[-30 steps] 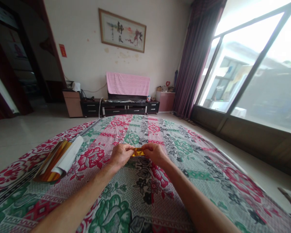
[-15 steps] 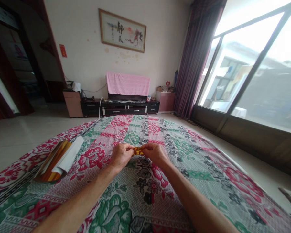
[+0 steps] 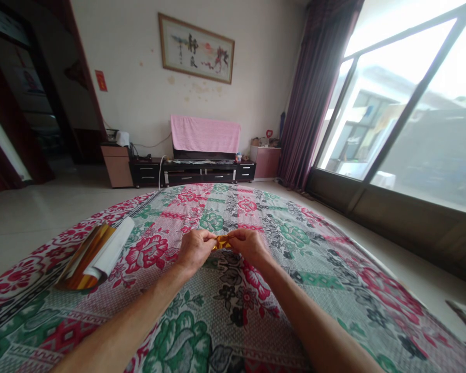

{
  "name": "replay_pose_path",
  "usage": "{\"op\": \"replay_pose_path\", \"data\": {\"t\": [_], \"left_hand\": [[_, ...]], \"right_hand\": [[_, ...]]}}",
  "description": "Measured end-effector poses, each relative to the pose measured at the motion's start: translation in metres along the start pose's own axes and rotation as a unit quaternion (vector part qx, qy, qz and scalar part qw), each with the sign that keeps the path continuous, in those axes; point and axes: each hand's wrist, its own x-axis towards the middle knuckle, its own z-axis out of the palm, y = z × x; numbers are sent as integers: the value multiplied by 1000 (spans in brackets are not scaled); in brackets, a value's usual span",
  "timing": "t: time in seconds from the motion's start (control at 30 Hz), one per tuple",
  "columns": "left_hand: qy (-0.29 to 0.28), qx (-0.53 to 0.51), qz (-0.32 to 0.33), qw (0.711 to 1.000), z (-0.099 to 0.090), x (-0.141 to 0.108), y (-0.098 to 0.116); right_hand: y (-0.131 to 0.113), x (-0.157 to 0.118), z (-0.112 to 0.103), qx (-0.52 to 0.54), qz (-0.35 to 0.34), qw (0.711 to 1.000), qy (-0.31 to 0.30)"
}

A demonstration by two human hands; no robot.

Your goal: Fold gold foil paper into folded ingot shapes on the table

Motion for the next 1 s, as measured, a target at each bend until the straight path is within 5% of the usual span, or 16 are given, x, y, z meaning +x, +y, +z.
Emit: {"op": "replay_pose_path", "data": {"t": [0.33, 0.6, 1.0], "left_hand": [[-29, -69, -38, 996, 3, 3, -6], [-37, -88, -58, 994, 4, 6, -12], [-14, -7, -47, 999, 0, 0, 0]], "right_hand": [[6, 3, 4, 17, 18, 1000, 17], [-1, 0, -2, 59, 34, 996, -53], [-11, -4, -4, 67, 64, 995, -27]]}}
